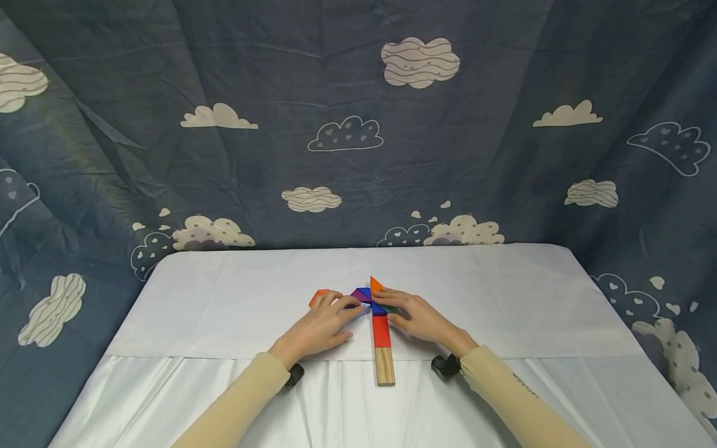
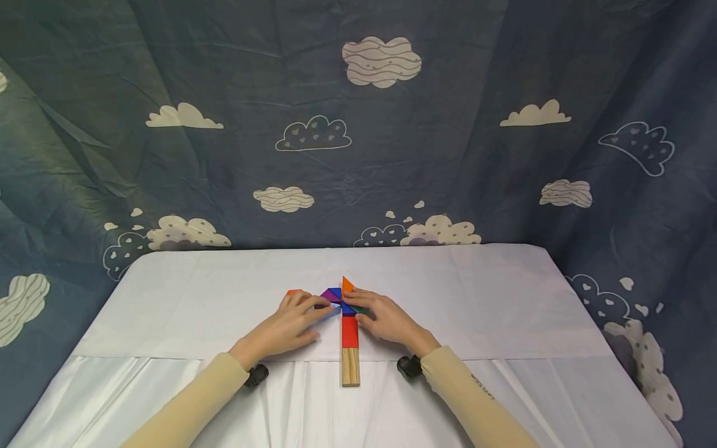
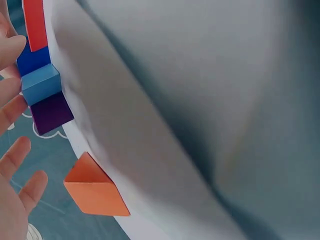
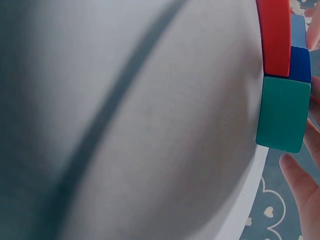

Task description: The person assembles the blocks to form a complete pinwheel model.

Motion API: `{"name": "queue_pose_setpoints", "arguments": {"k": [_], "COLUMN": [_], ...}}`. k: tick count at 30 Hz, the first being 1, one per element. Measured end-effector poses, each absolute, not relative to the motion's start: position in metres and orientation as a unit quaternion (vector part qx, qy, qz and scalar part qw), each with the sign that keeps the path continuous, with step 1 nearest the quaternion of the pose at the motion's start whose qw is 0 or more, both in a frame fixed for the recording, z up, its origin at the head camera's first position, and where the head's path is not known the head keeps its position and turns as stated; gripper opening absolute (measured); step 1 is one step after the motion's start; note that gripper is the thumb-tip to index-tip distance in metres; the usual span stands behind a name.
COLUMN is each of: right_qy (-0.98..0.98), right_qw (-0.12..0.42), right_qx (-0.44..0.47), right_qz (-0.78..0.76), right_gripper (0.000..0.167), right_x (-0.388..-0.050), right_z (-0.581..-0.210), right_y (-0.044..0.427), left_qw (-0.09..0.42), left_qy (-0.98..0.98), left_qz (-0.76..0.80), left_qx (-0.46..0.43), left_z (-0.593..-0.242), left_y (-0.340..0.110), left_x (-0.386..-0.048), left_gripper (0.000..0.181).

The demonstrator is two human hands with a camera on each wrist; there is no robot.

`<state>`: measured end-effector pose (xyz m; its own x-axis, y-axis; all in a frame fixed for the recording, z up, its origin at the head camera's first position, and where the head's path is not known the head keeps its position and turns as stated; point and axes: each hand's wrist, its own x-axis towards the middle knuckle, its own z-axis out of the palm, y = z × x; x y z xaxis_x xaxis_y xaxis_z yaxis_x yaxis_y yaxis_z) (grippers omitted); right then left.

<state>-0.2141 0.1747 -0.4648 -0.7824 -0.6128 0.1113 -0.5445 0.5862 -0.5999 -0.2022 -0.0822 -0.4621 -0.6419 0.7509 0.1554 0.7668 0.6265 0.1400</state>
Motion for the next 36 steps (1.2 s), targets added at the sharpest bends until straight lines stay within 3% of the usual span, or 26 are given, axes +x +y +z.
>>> {"name": "queue_pose_setpoints", "arguments": {"k": [22, 36], "right_qy": [0.892, 0.895], "right_qw": [0.060, 0.061], "right_qx": [-0.318, -0.312], "right_qz": [-0.314, -0.312], "right_gripper": [0.043, 0.043], "right_x": [-0.214, -0.213], "right_z": [-0.463, -0.463], "right_y": [0.174, 0.173], "left_qw": [0.027, 0.050], "left_qy": [-0.911, -0.918], "left_qz": [-0.099, -0.173], "left_qx": [-0.400, -0.352], "left_z": [-0.460, -0.450], "left_y": [-0.079, -0.124], "left_x": [-0.201, -0.225], "left_gripper": [0.059, 0.040]}}
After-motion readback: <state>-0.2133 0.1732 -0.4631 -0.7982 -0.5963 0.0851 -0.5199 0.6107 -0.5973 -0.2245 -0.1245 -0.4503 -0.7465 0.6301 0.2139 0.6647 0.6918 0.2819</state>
